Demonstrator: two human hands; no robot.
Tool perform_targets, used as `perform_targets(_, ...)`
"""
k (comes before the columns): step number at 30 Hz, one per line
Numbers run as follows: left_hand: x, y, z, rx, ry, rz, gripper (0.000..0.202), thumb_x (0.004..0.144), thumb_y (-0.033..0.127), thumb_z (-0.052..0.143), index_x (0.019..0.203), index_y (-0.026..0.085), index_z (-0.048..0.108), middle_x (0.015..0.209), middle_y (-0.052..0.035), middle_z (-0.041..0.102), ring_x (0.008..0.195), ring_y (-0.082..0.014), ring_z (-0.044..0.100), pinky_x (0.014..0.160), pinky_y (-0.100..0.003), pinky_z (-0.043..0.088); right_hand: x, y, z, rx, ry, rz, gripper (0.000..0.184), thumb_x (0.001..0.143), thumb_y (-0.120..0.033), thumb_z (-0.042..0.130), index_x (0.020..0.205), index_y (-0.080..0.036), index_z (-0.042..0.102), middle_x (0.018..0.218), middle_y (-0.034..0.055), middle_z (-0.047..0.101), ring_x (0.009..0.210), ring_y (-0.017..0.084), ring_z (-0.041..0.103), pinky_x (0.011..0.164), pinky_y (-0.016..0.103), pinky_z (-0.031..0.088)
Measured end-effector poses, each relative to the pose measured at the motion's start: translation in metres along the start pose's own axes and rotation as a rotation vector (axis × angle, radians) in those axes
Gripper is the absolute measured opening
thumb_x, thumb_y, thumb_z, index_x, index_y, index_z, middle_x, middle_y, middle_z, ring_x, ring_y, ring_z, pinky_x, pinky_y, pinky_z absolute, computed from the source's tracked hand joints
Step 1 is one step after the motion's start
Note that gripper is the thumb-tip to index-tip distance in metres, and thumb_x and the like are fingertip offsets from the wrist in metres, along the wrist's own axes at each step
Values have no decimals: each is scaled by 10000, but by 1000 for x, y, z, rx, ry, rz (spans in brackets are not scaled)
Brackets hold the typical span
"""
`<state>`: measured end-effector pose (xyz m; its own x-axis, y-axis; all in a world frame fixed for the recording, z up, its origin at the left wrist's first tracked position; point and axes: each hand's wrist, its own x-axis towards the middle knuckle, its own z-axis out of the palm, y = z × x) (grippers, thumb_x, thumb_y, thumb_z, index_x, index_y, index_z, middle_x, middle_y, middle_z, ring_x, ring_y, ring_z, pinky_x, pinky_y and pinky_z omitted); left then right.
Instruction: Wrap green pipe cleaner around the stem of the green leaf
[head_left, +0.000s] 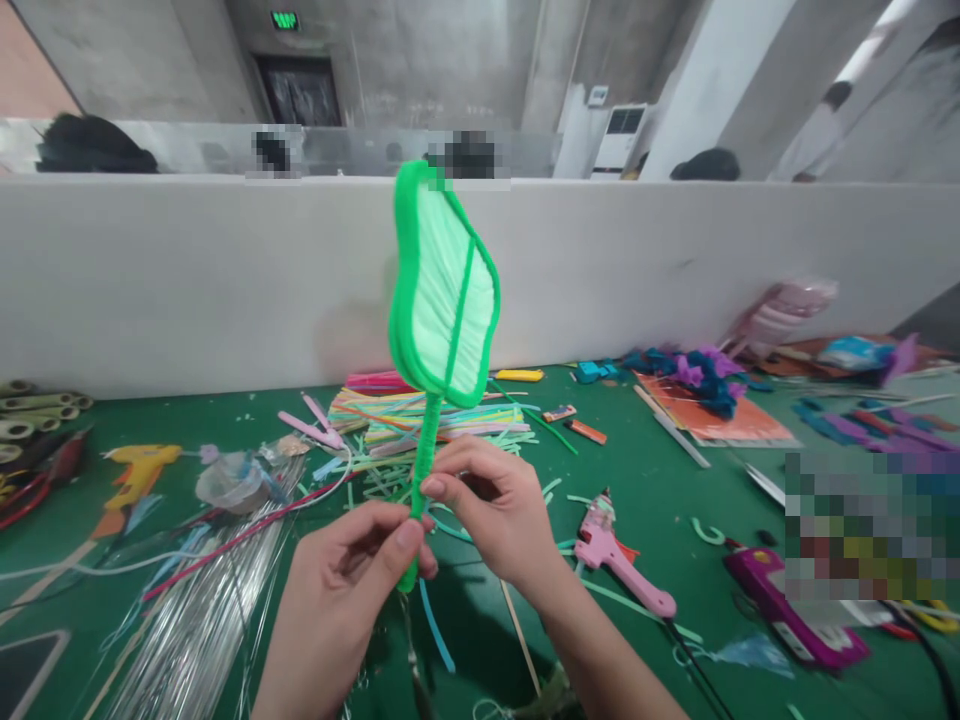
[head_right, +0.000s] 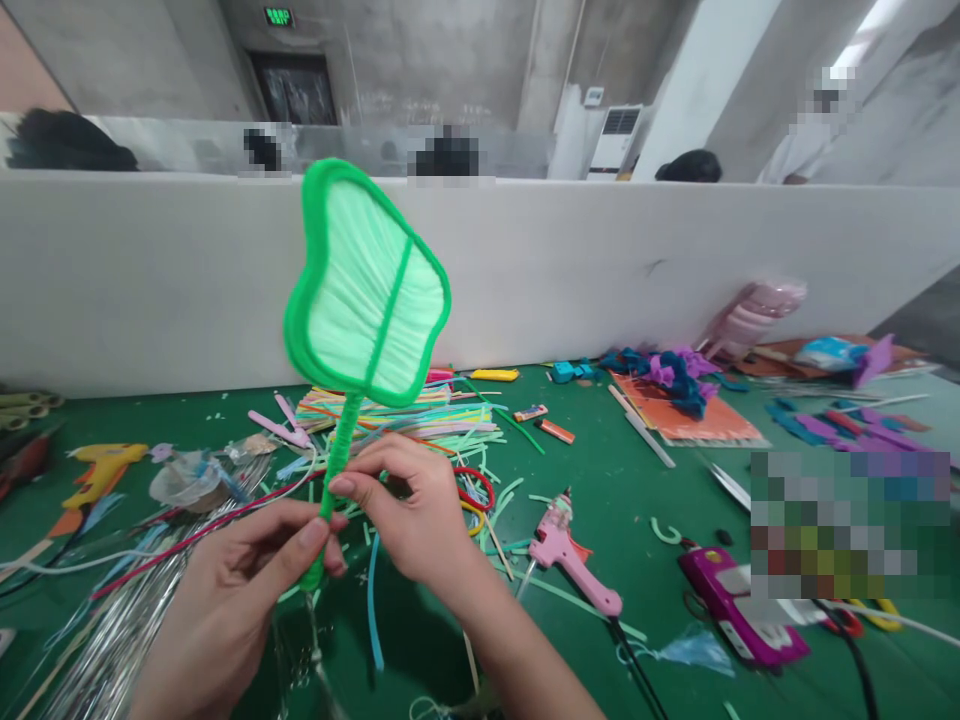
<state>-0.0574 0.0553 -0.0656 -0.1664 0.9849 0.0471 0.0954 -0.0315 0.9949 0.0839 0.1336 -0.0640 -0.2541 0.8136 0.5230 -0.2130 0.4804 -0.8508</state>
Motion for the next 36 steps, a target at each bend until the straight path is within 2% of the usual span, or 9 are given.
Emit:
perform_targets(6,8,-13,1,-233,-141,-21,272,842,442,685,760,183,708,624,-19,689,582,-156,634,608,-252,504,0,4,0,191,-123,210,139,832,-335,731,764,-214,722,743,5,694,680,142,634,625,263,511)
perform_targets(11,10,-24,18,519,374,257,297,838,434,672,949,171,753,887,-95,782,781,-248,722,712,-318,514,4,15,4,-259,25,81,106,852,-244,689,760,-194,703,775,26,693,763,159,645,664,264,497)
perform_targets(14,8,-24,26,696,509,405,274,855,392,642,916,151,758,836,-105,780,717,-246,727,675,-311,508,3,17,8,-338,78,24,118,868,-240,673,763,-192,697,794,34,699,783,165,653,694,274,503)
perform_targets(17,7,-19,23,562,405,297,240,862,390,646,829,176,749,699,-54,753,601,-198,696,586,-267,489,3,14,6,-251,62,42,86,848,-233,694,769,-199,690,785,20,697,749,153,645,660,261,489)
perform_targets(23,9,-17,3,-113,-116,57,333,885,427,641,674,173,691,523,-7,647,508,-145,621,537,-233,484,6,-1,-4,3,-173,102,164,852,-274,692,707,-207,658,719,-2,651,701,143,587,639,268,459)
perform_targets(26,12,-21,4,-175,-176,63,352,906,444,604,687,177,671,507,1,630,481,-145,610,504,-237,477,6,-1,-2,-14,-142,81,177,848,-268,699,694,-206,637,705,-13,629,678,132,563,602,255,432)
perform_targets(29,15,-24,12,263,94,239,239,903,381,626,825,173,711,727,-34,737,660,-171,697,621,-249,521,6,5,2,-185,-12,47,183,842,-229,704,681,-200,623,701,-16,627,676,124,568,578,242,408)
perform_targets(32,13,-28,22,697,428,597,201,871,296,680,978,128,707,840,-74,761,735,-187,719,691,-260,527,5,10,6,-297,79,3,170,836,-208,710,688,-191,627,716,-7,642,701,130,595,605,243,423)
perform_targets(36,8,-27,26,806,533,786,103,894,197,643,904,111,699,752,-65,744,646,-152,699,639,-223,507,5,11,8,-265,84,5,199,819,-238,737,666,-192,618,690,-14,645,674,126,588,589,239,417)
